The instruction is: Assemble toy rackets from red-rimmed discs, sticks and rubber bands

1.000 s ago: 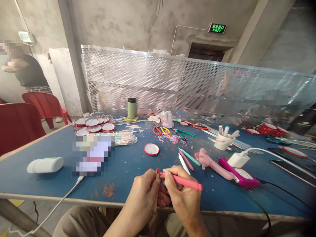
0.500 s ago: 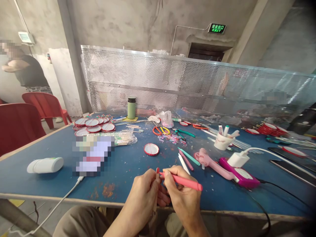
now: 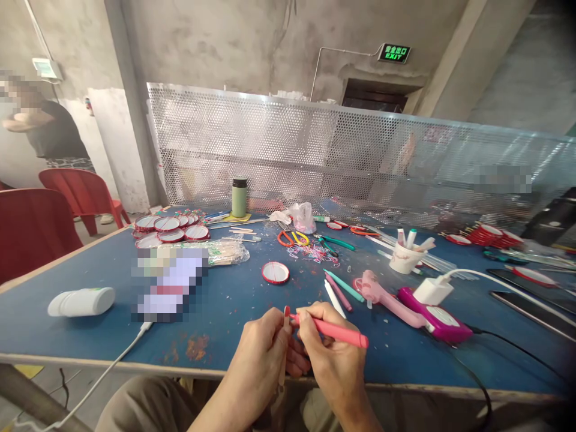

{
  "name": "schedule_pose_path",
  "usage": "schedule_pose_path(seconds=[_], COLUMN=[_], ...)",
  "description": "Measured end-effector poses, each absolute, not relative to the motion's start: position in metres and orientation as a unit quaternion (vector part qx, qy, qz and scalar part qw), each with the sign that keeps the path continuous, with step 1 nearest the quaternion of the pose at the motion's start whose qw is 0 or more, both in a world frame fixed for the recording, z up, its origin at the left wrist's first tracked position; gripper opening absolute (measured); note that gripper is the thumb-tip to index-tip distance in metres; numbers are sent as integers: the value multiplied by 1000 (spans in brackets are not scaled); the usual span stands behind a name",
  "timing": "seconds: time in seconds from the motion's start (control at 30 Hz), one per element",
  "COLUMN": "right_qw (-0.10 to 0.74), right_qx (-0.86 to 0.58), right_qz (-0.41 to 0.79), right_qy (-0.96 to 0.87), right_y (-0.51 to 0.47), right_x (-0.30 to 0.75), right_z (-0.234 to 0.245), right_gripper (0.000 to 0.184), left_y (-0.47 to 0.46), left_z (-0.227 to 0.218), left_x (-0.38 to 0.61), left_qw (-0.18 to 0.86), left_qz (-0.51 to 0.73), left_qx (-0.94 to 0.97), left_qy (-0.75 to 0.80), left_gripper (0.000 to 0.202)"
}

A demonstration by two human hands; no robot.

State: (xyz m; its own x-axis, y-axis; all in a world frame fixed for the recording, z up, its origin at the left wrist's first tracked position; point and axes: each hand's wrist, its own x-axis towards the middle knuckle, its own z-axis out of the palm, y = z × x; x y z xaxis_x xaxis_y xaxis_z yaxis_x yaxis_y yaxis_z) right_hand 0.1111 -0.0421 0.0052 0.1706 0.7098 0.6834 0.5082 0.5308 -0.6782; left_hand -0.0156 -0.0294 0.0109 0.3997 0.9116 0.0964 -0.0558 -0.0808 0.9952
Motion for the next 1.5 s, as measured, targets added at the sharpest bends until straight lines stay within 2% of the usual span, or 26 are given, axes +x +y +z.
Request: schedule_pose_path(seconds=[0.3, 0.53, 1.5], right_qw=[586, 612, 588], right_qx=[-473, -475, -481], right_qz=[85, 80, 74], right_qy=[-652, -627, -646], right_y=[-42, -41, -42], right_x=[113, 112, 112], right_z=[5, 2, 7], right_gripper=[23, 21, 23], left_y=[-31, -29, -30], left_z=[16, 11, 13], left_x=[-17, -16, -17], left_qw=[567, 583, 586], left_qz=[418, 419, 415], left_qx=[611, 598, 600], left_qy=[361, 355, 352], left_gripper=[29, 30, 32])
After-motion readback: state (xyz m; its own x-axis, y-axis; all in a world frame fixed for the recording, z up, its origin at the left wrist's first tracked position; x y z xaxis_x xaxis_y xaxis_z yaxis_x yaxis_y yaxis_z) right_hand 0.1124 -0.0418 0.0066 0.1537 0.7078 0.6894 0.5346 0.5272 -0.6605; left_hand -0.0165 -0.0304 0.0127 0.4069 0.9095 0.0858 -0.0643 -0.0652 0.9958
